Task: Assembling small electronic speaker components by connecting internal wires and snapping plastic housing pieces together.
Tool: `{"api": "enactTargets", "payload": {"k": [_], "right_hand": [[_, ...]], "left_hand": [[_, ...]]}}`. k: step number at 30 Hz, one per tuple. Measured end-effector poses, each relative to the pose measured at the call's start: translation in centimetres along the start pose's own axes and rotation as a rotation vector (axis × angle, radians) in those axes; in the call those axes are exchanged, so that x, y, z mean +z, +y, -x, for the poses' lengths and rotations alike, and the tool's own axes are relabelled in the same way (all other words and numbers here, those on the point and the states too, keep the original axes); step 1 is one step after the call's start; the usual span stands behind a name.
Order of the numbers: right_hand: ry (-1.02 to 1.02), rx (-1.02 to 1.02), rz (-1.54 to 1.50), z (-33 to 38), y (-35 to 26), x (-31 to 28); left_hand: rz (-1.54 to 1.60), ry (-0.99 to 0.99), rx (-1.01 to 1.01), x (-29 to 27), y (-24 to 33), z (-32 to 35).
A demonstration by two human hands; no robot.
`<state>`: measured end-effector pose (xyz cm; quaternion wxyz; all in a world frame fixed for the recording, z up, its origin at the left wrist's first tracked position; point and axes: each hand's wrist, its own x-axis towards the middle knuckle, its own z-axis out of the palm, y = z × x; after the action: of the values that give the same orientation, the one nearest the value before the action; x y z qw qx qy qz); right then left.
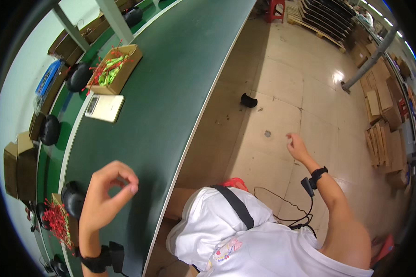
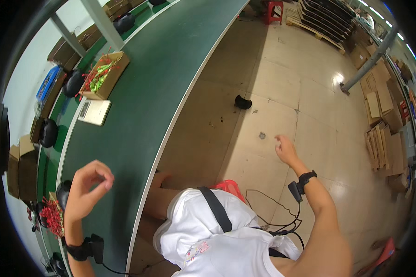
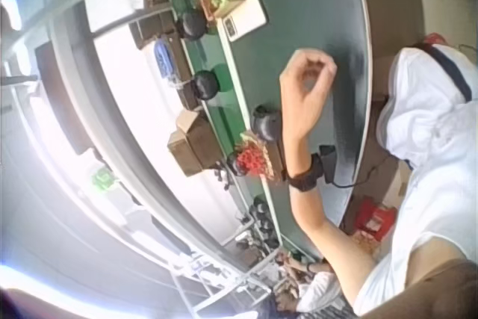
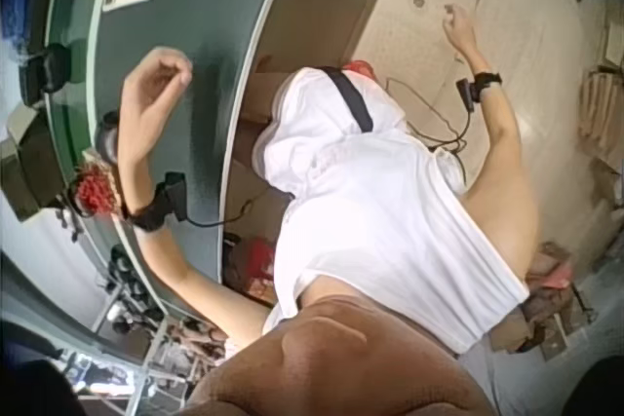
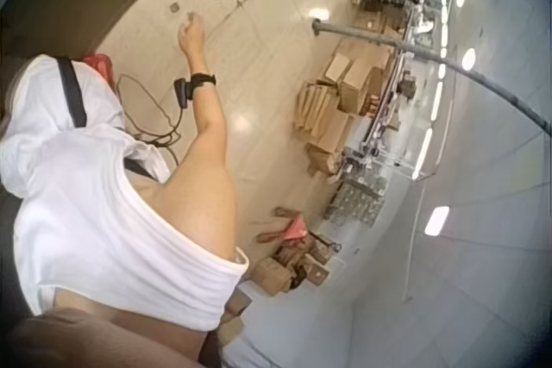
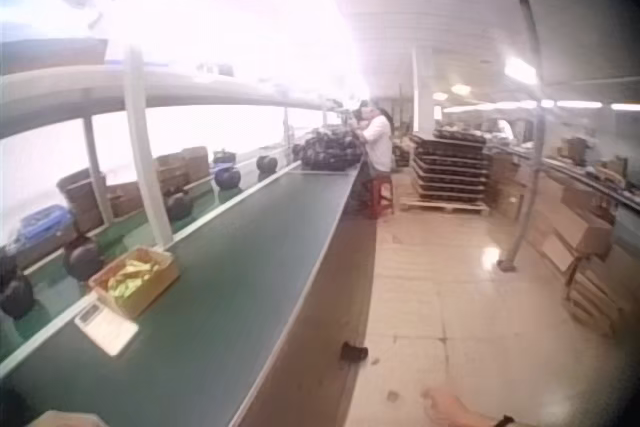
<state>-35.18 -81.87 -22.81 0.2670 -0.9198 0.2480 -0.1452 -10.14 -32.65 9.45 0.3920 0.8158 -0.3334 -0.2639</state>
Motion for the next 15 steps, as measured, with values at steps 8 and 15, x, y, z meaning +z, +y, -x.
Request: {"api": "enactTargets", "payload": {"k": [8,15], "right_hand": [[-0.233,0.112,-0.030,0.4,-1.3,2.7],[-0.235,0.074,-0.051,-3.7,-3.3,4.6]], "left_hand": [[-0.145,0.234,0.282,3.3,-3.4,-10.1],[-0.283,0.216,0.234,4.9,-2.2,-13.6]]}}
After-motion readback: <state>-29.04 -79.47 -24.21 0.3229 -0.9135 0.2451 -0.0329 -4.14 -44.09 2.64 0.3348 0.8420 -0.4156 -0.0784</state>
